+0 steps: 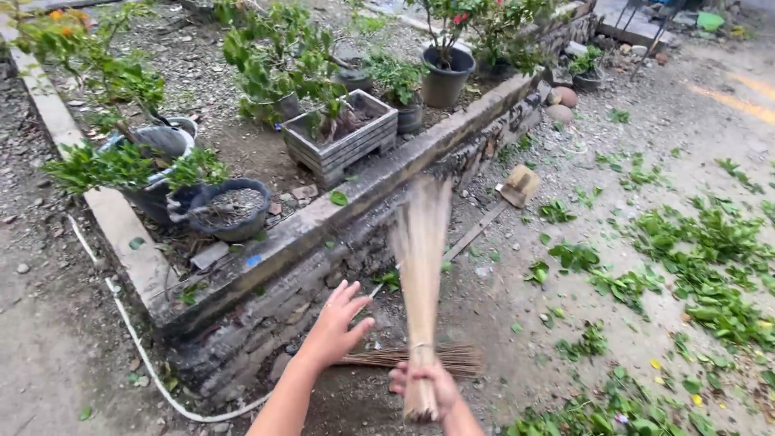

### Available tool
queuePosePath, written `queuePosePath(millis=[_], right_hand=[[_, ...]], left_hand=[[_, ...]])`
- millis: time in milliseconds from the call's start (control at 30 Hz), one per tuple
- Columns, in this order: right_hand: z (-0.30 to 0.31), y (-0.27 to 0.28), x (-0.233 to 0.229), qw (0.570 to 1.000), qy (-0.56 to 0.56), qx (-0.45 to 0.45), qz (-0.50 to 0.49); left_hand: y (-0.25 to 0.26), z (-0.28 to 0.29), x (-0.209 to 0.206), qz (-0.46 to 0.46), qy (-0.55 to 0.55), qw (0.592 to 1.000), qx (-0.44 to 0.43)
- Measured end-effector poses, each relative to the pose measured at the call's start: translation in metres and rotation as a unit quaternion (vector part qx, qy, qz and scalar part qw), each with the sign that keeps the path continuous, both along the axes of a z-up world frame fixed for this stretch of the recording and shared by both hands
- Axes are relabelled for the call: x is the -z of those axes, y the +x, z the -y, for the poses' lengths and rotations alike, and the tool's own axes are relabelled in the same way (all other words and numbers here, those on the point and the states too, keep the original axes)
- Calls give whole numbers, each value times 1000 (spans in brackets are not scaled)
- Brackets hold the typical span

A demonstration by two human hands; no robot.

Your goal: Sweeping leaves and cleaning an outdoor patio area, including moving stools.

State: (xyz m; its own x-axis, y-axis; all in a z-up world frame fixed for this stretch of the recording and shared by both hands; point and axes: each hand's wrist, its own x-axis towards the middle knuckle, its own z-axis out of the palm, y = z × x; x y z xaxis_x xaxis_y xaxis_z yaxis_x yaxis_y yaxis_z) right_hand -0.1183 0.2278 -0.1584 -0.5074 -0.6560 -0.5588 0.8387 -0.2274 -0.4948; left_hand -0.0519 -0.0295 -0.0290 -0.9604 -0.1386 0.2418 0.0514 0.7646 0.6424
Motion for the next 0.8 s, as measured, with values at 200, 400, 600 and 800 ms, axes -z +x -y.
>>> queuePosePath(millis=[200,400,600,800], right_hand=[[98,-13,52,992,-40,-113,-30],[97,-17,30,995,84,-18,-58],[90,8,23,961,215,134,-107],[66,12,137,991,96,9,94]], left_hand=[[11,50,-15,-22,-17,999,-15],[46,86,-33,-10,-11,1000,-26],[60,116,-31,6,-7,999,-31],[39,124,-21,-17,-12,1000,6]])
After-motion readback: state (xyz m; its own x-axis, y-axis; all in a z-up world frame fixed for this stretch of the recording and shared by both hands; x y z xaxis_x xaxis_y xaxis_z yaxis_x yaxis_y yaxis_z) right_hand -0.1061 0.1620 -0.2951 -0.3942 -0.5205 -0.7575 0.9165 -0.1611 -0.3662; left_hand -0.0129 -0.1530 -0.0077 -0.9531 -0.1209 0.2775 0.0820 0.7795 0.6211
